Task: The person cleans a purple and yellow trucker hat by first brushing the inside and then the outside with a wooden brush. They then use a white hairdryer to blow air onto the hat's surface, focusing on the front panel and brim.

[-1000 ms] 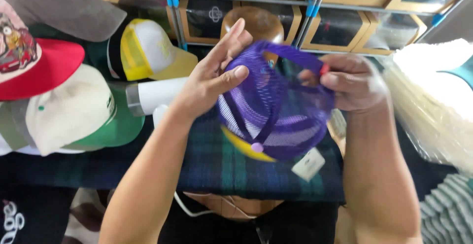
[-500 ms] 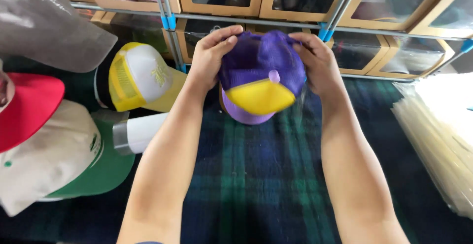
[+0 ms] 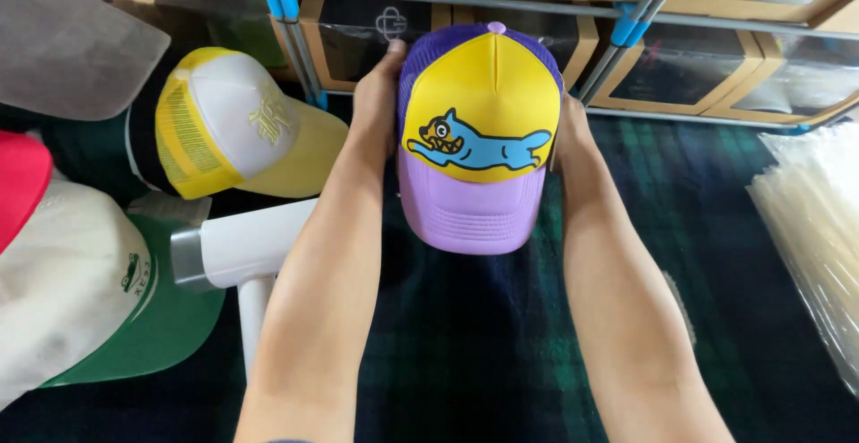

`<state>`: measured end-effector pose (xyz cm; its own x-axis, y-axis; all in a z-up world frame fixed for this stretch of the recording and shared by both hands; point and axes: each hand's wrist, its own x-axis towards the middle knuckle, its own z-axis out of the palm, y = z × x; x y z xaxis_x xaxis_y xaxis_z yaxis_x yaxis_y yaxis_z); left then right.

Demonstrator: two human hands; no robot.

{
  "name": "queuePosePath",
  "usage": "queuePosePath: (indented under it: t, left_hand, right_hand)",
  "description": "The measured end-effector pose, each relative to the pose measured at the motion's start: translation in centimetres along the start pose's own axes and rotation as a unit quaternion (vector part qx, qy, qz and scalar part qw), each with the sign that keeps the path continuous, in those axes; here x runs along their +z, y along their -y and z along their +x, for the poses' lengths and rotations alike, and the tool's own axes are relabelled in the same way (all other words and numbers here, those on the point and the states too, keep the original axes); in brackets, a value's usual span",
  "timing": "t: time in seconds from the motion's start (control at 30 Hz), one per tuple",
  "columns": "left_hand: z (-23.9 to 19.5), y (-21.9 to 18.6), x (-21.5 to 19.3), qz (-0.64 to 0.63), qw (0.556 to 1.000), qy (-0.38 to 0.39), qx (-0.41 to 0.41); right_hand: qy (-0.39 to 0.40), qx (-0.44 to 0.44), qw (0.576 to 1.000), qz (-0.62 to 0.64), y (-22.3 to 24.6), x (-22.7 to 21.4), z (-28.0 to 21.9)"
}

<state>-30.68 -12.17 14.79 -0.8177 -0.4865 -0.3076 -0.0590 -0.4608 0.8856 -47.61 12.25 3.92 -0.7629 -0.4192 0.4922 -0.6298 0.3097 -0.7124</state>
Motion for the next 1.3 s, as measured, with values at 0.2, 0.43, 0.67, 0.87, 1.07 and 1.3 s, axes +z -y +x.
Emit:
queuePosePath:
  t: [0.2,0.43,0.67,0.87,1.07,1.3]
  left_hand:
    - [-0.9,4.3,-1.9,0.002,0.992,-0.027,0.120]
    - [-6.0,5.0,-3.7,0.061,0.981,0.041,0.180]
    - [-18.8,7.0,-7.5,0.018,0.982,0.079,0.172]
    - [-22.9,9.6,-9.5,0.005,0.987,0.074,0.141]
    - [-20.4,13.9,-9.8,-0.027,0.952,0.126,0.277]
    - [-27.5,15.1,-13.6,0.008,0.955,-0.031,0.294]
  right_hand:
    - [-0.051,0.056,0.967,0.242,8.6,3.1,-2.9]
    - [-0.098,0.145,0.870,0.461,14.6,0.9,-9.9]
    - [-0.177,0.220,0.671,0.685,22.4,-1.4,-19.1]
    - [-0.186,0.223,0.702,0.651,21.7,-0.8,-24.2]
    - [-0.221,0.242,0.832,0.447,20.6,-0.5,-26.0]
    - [-0.288,0.319,0.761,0.486,25.3,-1.1,-31.6]
